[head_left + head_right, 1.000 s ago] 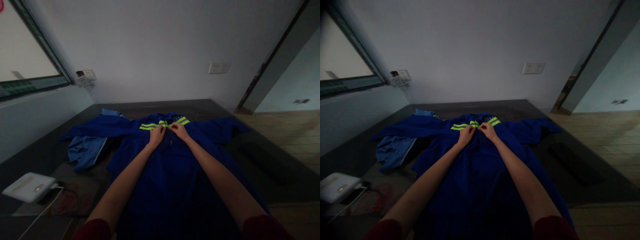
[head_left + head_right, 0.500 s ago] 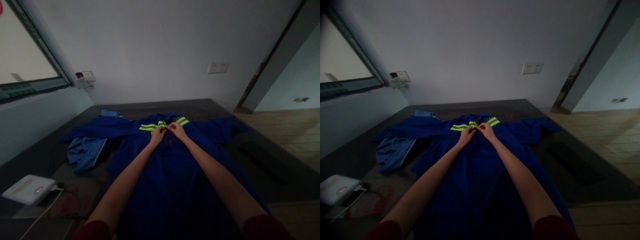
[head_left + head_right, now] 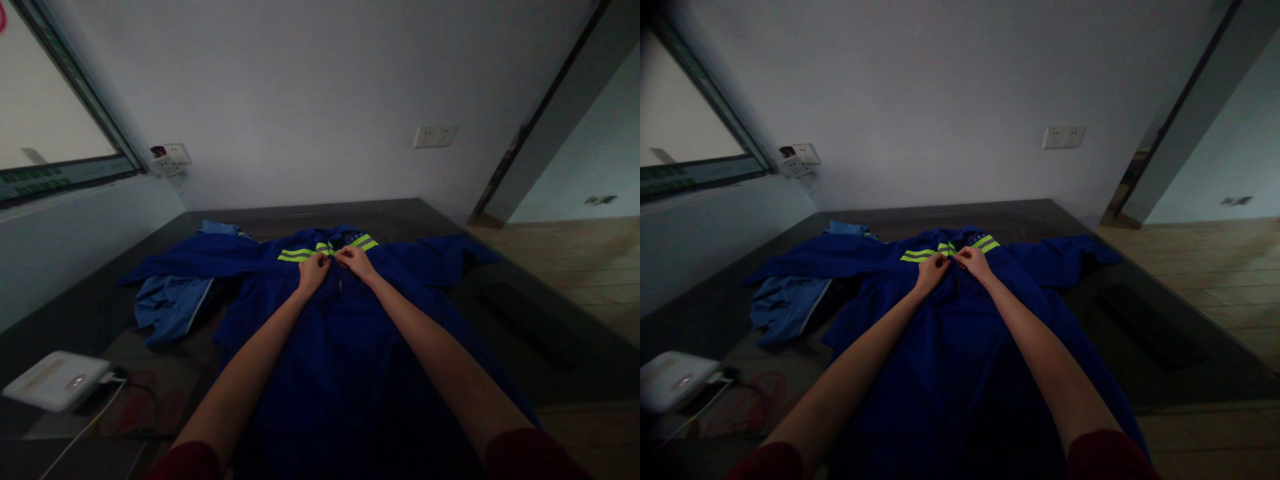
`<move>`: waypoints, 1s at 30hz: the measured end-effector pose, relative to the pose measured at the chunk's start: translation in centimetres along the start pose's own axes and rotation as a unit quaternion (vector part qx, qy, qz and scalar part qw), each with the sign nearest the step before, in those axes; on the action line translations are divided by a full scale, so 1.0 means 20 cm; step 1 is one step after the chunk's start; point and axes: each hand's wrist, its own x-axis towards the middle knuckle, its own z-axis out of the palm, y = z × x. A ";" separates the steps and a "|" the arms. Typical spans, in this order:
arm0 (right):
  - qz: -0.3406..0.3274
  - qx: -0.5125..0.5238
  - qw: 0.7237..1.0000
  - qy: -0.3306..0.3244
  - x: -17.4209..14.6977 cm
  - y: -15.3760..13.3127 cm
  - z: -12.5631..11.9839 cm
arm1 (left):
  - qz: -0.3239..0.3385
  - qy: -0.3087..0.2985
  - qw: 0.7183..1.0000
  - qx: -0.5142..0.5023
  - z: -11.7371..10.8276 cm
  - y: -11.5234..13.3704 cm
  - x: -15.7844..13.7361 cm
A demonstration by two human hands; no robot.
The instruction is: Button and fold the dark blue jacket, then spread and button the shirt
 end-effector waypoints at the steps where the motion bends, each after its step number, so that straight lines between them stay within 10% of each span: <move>1: 0.001 0.003 1.000 -0.001 0.00 0.00 0.00 | 0.001 0.001 1.000 -0.016 0.00 0.00 0.00; 30: 0.024 0.037 0.998 0.033 -0.01 0.05 0.03 | 0.023 -0.010 0.984 -0.176 0.04 -0.03 0.03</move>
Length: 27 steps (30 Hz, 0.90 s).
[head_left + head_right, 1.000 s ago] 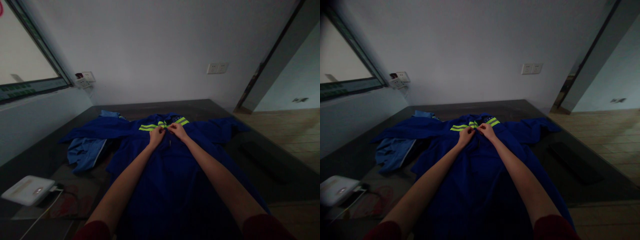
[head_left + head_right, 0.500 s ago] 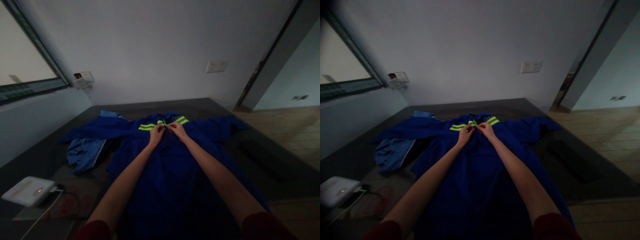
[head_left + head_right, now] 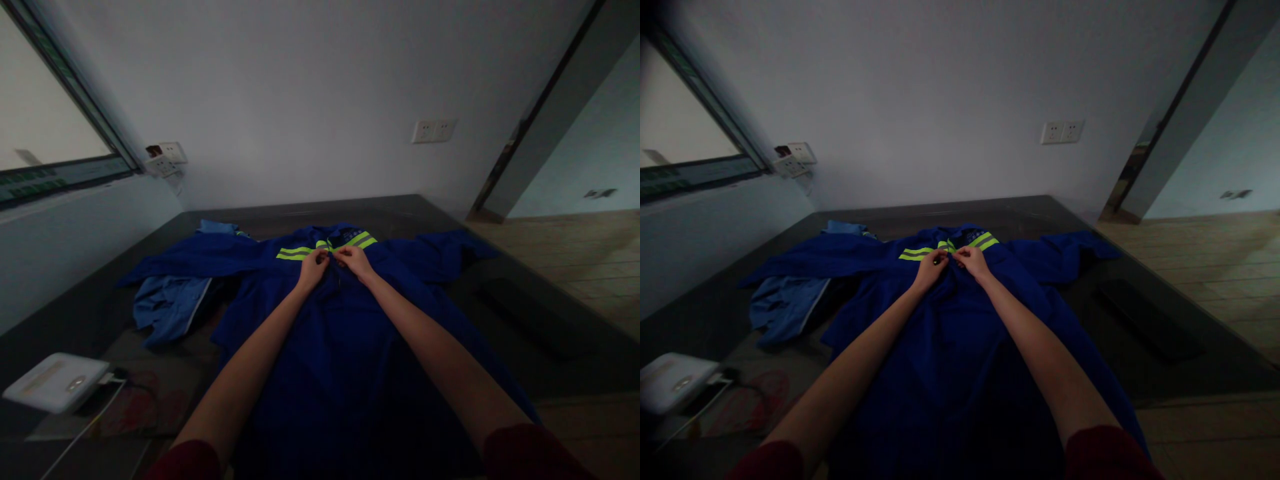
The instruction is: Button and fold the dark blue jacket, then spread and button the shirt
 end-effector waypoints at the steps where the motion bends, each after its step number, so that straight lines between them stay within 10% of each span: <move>1: -0.007 -0.008 1.000 -0.001 0.00 0.00 0.00 | 0.002 -0.007 1.000 -0.002 0.00 -0.01 0.01; 8: -0.058 -0.207 0.975 0.065 0.02 0.02 -0.09 | 0.043 -0.014 0.988 0.147 -0.07 -0.04 0.00; 18: -0.066 -0.594 0.801 -0.026 -0.03 0.09 -0.17 | 0.031 -0.056 0.950 0.306 -0.13 -0.09 -0.03; 27: -0.028 -0.614 0.788 -0.017 -0.03 0.09 -0.16 | -0.011 -0.094 0.933 0.348 -0.13 -0.09 -0.03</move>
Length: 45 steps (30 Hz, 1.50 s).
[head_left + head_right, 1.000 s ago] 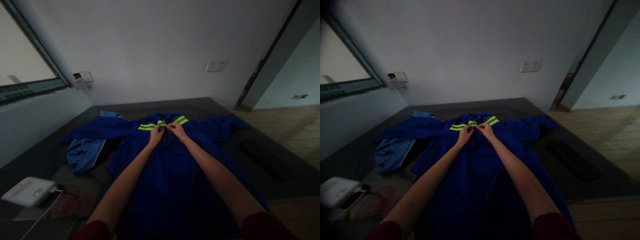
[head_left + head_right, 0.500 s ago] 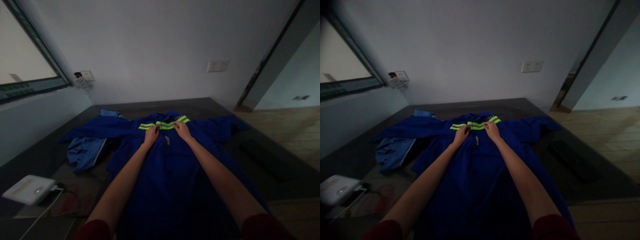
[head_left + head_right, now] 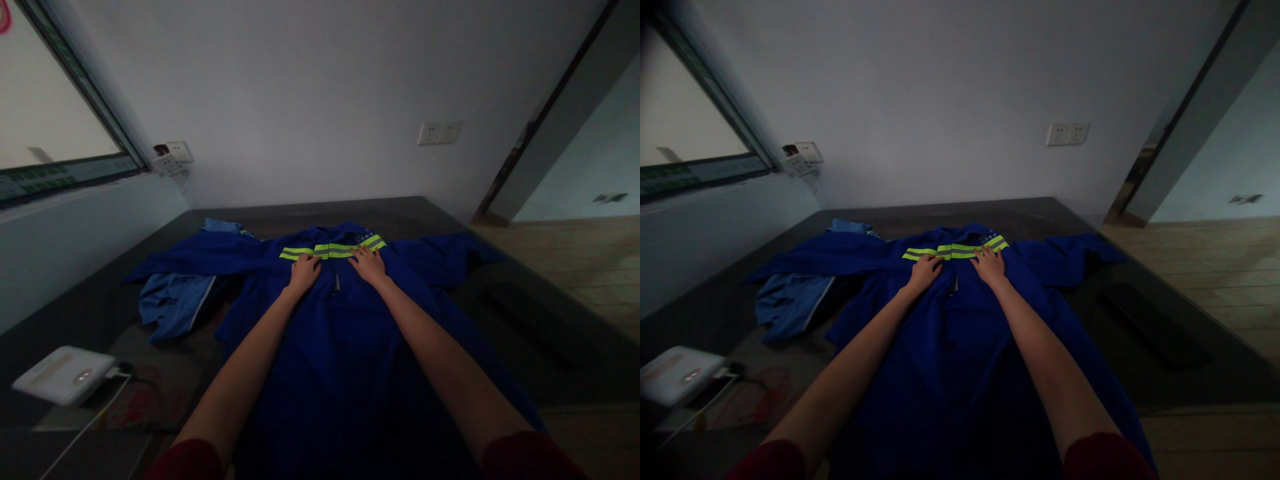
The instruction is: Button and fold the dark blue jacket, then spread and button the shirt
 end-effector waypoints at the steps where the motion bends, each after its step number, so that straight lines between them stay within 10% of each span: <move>1: 0.004 -0.002 1.000 0.000 -0.01 -0.01 -0.01 | -0.002 -0.015 1.000 0.009 0.00 0.01 0.00; 12: -0.051 0.020 0.996 -0.072 -0.15 -0.12 -0.02 | 0.015 -0.060 0.996 0.062 0.08 0.02 -0.07; 33: -0.070 0.064 0.995 -0.022 0.15 -0.08 0.01 | 0.068 -0.025 0.997 0.019 0.08 -0.20 0.26; 40: -0.102 0.175 0.975 0.095 -0.05 -0.17 -0.17 | 0.077 0.104 0.989 -0.065 -0.04 -0.05 0.13; 45: -0.075 0.176 0.981 0.014 -0.22 -0.29 -0.16 | 0.088 0.025 0.991 -0.098 -0.10 0.14 -0.05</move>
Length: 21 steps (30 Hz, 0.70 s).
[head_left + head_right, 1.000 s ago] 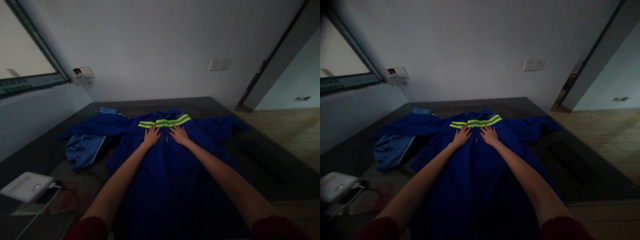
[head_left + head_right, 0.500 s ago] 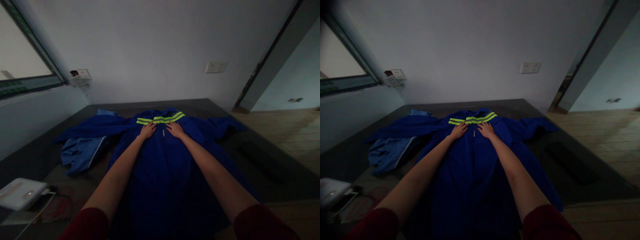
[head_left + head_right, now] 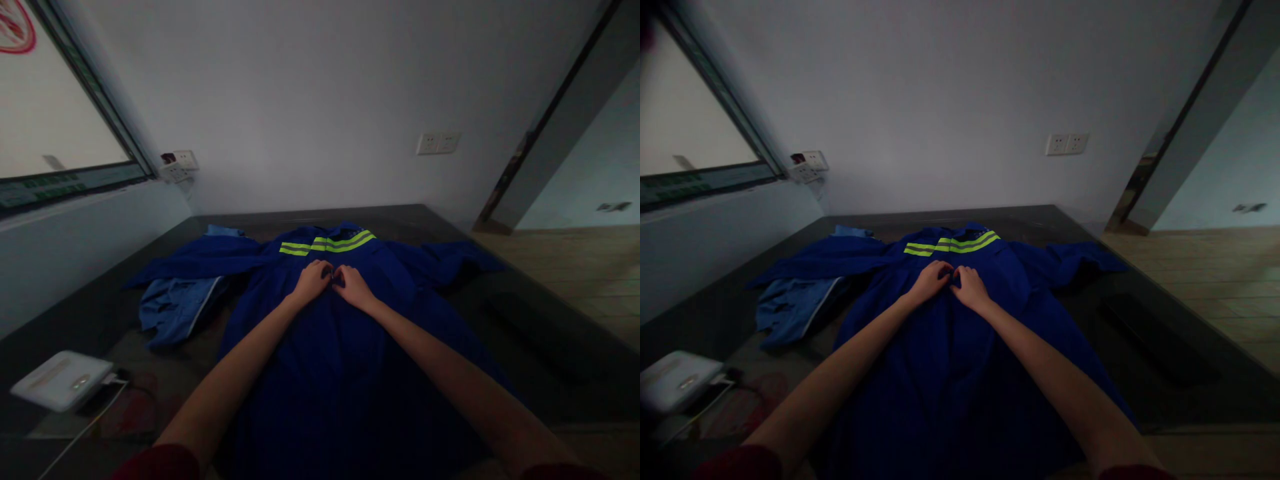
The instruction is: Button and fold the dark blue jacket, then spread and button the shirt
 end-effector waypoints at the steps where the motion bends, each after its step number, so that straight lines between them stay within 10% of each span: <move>1: 0.010 -0.013 1.000 -0.009 -0.02 -0.01 0.02 | -0.007 -0.012 1.000 0.003 0.01 0.02 -0.03; 21: 0.108 -0.002 0.994 0.004 -0.03 0.12 0.05 | -0.051 0.007 0.995 0.091 0.10 -0.05 -0.11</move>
